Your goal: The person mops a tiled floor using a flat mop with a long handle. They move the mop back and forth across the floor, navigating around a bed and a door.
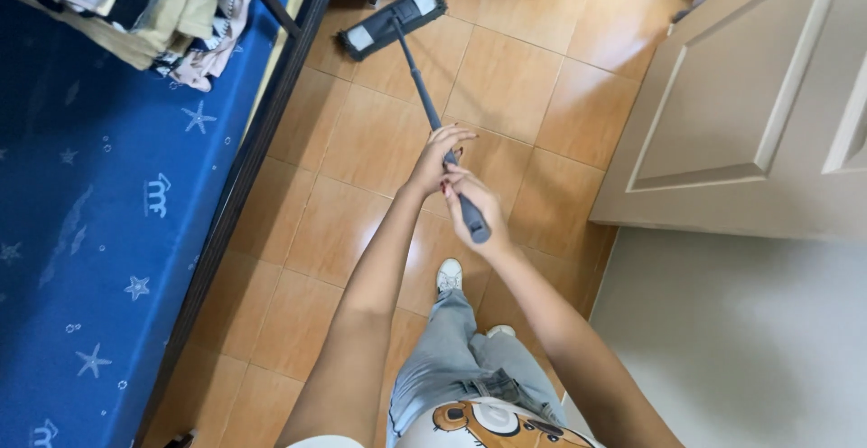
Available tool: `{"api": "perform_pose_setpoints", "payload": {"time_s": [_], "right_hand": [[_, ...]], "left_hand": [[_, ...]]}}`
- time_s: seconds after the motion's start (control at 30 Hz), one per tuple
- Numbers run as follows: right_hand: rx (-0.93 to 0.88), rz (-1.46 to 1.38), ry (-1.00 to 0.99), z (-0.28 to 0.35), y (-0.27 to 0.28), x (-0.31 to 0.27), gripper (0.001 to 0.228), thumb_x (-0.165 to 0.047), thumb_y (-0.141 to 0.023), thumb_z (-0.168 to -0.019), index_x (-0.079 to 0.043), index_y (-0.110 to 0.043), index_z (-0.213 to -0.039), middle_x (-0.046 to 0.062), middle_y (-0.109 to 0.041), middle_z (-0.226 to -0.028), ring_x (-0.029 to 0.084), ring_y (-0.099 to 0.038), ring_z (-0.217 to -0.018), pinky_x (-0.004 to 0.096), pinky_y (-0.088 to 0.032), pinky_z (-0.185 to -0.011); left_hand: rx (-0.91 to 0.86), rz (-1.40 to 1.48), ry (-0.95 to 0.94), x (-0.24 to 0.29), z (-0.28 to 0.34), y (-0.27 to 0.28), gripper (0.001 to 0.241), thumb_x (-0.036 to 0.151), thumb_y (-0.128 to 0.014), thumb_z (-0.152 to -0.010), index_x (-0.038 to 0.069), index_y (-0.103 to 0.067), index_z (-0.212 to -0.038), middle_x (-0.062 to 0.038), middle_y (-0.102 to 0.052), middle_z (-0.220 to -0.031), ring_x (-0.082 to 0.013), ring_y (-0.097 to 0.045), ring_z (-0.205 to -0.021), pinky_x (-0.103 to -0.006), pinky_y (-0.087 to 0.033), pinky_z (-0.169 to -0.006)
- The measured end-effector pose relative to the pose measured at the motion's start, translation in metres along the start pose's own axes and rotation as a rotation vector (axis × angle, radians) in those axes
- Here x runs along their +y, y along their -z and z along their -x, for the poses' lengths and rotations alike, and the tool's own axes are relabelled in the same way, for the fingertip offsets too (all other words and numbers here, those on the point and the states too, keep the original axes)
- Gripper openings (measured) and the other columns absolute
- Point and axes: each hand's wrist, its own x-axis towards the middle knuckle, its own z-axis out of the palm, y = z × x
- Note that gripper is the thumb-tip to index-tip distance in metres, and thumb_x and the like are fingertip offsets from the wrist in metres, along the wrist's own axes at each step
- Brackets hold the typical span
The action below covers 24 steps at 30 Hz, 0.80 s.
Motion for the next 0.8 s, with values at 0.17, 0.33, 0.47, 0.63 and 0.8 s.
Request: {"api": "perform_pose_setpoints", "payload": {"time_s": [0.17,0.33,0.47,0.63,0.8], "right_hand": [[0.092,-0.090,-0.047,0.043,0.008,0.030,0.006,0.007,-0.059,-0.097,0.005,-0.056,-0.093,0.018,-0.071,-0.106,0.034,-0.066,-0.122,0.041,-0.050,-0.106],[0.154,-0.210,-0.073,0.117,0.018,0.022,0.009,0.005,-0.058,-0.100,0.003,-0.054,-0.092,0.015,-0.070,-0.107,0.030,-0.064,-0.124,0.038,-0.051,-0.104],[0.156,-0.175,-0.084,0.181,0.030,-0.007,0.007,0.006,-0.060,-0.098,0.004,-0.056,-0.093,0.015,-0.070,-0.104,0.032,-0.062,-0.127,0.041,-0.046,-0.111],[0.154,-0.183,-0.165,0.252,0.064,-0.059,0.005,0.005,-0.062,-0.097,0.003,-0.058,-0.094,0.014,-0.071,-0.102,0.031,-0.064,-0.123,0.042,-0.046,-0.110],[0.124,-0.193,-0.164,0.337,0.115,-0.099,0.004,0.006,-0.061,-0.098,0.002,-0.062,-0.096,0.016,-0.072,-0.106,0.031,-0.063,-0.128,0.040,-0.051,-0.106]], "left_hand": [[-0.026,-0.085,-0.031,-0.020,0.015,-0.043,0.056,-0.001,-0.074,-0.071,0.014,-0.069,-0.125,-0.011,-0.064,-0.137,-0.0354,-0.046,-0.141,-0.0445,-0.038,-0.120],[-0.051,-0.098,0.057,-0.002,0.070,-0.088,0.056,-0.002,-0.074,-0.074,0.019,-0.072,-0.126,-0.011,-0.062,-0.139,-0.0368,-0.043,-0.147,-0.0426,-0.040,-0.119],[-0.148,-0.118,0.056,0.067,0.119,-0.092,0.059,0.001,-0.077,-0.067,0.015,-0.068,-0.123,-0.013,-0.061,-0.135,-0.0392,-0.042,-0.140,-0.0465,-0.036,-0.116],[-0.179,-0.168,-0.014,0.109,0.181,-0.129,0.050,0.001,-0.069,-0.081,0.013,-0.067,-0.129,-0.012,-0.064,-0.136,-0.0381,-0.048,-0.140,-0.0450,-0.038,-0.119],[-0.215,-0.296,-0.065,0.215,0.234,-0.159,0.054,0.004,-0.073,-0.075,0.013,-0.068,-0.128,-0.009,-0.071,-0.123,-0.0301,-0.058,-0.127,-0.0603,-0.020,-0.118]]}}
